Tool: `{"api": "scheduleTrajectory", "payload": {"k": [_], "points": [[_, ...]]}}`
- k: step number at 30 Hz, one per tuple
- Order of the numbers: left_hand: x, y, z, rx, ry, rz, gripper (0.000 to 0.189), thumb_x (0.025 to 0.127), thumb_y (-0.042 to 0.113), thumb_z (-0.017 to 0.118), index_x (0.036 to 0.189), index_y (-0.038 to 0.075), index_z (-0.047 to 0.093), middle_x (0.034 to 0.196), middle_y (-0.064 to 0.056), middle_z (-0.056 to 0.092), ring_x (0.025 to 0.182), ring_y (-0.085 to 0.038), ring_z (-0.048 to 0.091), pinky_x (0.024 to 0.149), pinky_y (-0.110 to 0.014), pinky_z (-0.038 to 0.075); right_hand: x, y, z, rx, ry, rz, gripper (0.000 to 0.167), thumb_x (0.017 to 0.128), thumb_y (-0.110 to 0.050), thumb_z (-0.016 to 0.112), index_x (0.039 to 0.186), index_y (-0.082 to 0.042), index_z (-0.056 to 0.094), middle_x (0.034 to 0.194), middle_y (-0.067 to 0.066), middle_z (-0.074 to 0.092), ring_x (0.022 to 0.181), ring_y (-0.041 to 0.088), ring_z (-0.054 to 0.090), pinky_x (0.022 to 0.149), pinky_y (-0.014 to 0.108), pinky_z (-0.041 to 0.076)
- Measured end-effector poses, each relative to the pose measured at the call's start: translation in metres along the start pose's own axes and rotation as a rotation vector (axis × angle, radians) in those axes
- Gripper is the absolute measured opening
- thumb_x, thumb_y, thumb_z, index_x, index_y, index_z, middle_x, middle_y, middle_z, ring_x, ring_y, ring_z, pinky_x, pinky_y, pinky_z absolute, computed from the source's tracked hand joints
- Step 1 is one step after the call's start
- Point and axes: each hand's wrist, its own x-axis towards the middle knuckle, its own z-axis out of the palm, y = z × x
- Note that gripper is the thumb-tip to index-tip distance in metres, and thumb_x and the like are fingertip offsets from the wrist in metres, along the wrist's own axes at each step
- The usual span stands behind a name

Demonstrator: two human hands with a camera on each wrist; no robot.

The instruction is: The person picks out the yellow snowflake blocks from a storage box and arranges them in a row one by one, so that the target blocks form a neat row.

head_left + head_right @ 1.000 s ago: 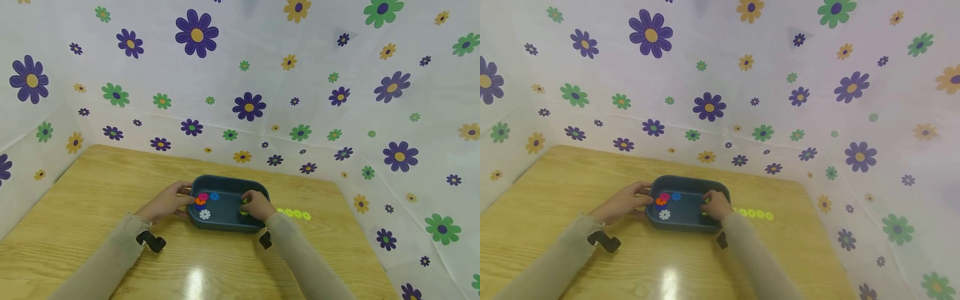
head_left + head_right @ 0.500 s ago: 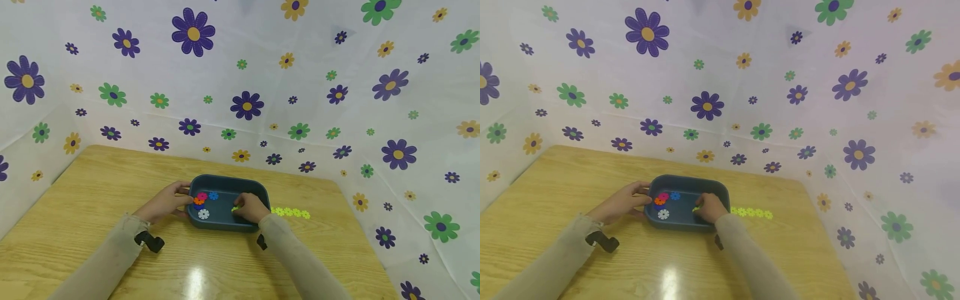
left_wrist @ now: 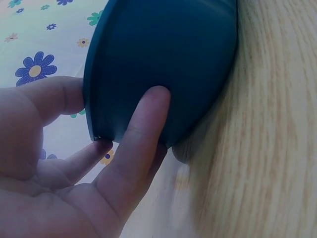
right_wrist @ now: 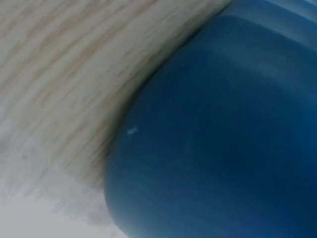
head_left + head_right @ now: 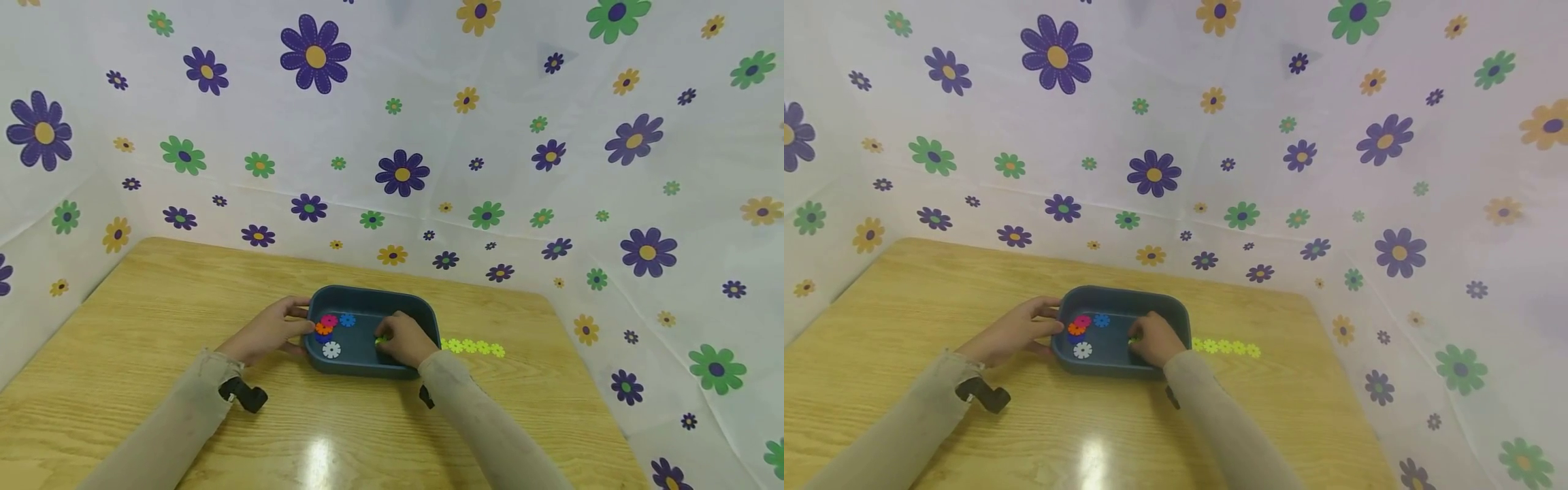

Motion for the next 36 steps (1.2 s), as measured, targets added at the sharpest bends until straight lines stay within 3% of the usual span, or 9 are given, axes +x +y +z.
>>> {"api": "scheduleTrajectory", "payload": {"k": [10, 17, 27, 36], "points": [[0.0004, -0.0009, -0.0015, 0.009, -0.003, -0.003, 0.060, 0.102, 0.012, 0.065, 0.155, 0.004, 0.038, 0.144, -0.028, 0.045, 0.107, -0.033, 0.067, 0.083, -0.045, 0.064, 0.0018, -0.0031, 0.0002, -0.015, -0.027, -0.029, 0.020, 0.092, -0.010, 0.077, 0.111, -0.006, 0.074, 0.103, 0.006, 0.060, 0.091, 0.018, 0.057, 0.084, 0.036, 0.055], [0.0004, -0.0006, -0.0019, 0.004, -0.006, -0.001, 0.060, 0.102, 0.012, 0.065, 0.156, 0.004, 0.038, 0.144, -0.028, 0.044, 0.107, -0.033, 0.067, 0.083, -0.046, 0.064, 0.0032, -0.0037, 0.0015, -0.025, -0.018, -0.017, 0.013, 0.092, -0.012, 0.079, 0.102, -0.008, 0.072, 0.097, 0.003, 0.059, 0.087, 0.015, 0.056, 0.080, 0.033, 0.053], [0.0015, -0.0017, -0.0031, 0.004, -0.009, 0.005, 0.059, 0.102, 0.011, 0.065, 0.155, 0.004, 0.038, 0.144, -0.028, 0.045, 0.107, -0.033, 0.067, 0.083, -0.046, 0.064, 0.0045, -0.0025, -0.0027, 0.100, -0.076, 0.121, 0.022, 0.090, -0.018, 0.081, 0.105, -0.007, 0.070, 0.098, 0.002, 0.067, 0.088, 0.015, 0.061, 0.085, 0.038, 0.056], [0.0010, -0.0002, -0.0025, 0.011, -0.006, 0.001, 0.059, 0.102, 0.012, 0.065, 0.155, 0.005, 0.039, 0.143, -0.027, 0.045, 0.106, -0.033, 0.067, 0.083, -0.046, 0.064, 0.0016, -0.0003, -0.0057, 0.214, -0.059, 0.085, 0.005, 0.094, -0.012, 0.075, 0.098, -0.009, 0.075, 0.092, -0.001, 0.070, 0.080, 0.012, 0.062, 0.076, 0.030, 0.056]]}}
